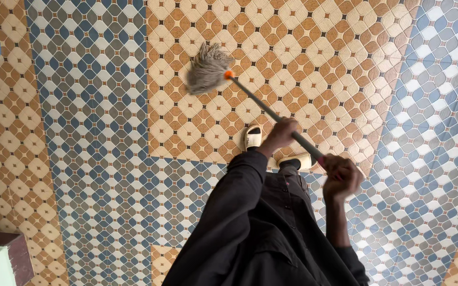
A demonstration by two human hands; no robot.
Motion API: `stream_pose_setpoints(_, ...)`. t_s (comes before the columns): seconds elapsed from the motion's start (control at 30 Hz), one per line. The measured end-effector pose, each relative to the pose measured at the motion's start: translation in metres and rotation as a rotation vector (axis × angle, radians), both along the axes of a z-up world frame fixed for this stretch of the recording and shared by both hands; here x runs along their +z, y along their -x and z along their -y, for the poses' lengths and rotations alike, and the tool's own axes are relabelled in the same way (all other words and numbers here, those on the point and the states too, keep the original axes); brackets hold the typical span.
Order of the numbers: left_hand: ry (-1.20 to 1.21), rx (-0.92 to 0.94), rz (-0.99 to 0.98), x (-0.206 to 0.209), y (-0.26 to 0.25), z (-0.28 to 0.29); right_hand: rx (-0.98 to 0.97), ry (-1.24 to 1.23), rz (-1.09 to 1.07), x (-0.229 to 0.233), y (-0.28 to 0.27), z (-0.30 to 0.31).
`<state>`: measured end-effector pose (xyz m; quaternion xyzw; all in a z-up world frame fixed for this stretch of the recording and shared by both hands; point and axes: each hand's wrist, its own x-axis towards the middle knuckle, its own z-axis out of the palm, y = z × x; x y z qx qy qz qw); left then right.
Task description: The person mops the tiled floor by moving a mop in a side-to-side and circular motion, occasionally dipping it into a bucket.
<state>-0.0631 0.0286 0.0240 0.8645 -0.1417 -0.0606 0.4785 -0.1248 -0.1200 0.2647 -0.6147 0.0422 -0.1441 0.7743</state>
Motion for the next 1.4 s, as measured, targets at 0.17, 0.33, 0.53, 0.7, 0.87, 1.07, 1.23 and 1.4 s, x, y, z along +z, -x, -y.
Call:
stream_pose_setpoints(0.17, 0.131, -0.201, 0.024, 0.022, 0.006, 0.087, -0.189, 0.268, -0.069, 0.037, 0.025, 0.04)
stream_pose_setpoints(0.33, 0.006, -0.388, -0.104, 0.045, 0.026, 0.157, -0.4, 0.212, -0.129, 0.038, 0.073, 0.079)
stream_pose_setpoints(0.53, -0.134, -0.504, -0.208, 0.048, 0.045, 0.164, -0.576, -0.216, -0.156, 0.007, 0.091, 0.132)
stream_pose_setpoints(0.7, -0.118, -0.299, -0.252, 0.014, 0.044, 0.085, -0.414, -0.142, -0.199, -0.022, 0.061, 0.077)
stream_pose_setpoints(0.87, -0.181, -0.19, -0.243, -0.014, 0.041, 0.008, -0.235, -0.254, -0.217, -0.053, 0.032, 0.028)
stream_pose_setpoints(1.07, -0.285, -0.038, -0.291, -0.032, 0.072, -0.088, 0.032, -0.28, -0.297, -0.072, 0.036, -0.043)
stream_pose_setpoints(1.23, -0.26, -0.055, -0.273, -0.023, 0.098, -0.085, 0.062, -0.277, -0.349, -0.057, 0.054, -0.033)
stream_pose_setpoints(1.4, -0.127, -0.123, -0.243, 0.009, 0.092, -0.005, -0.056, -0.13, -0.246, -0.006, 0.068, 0.013)
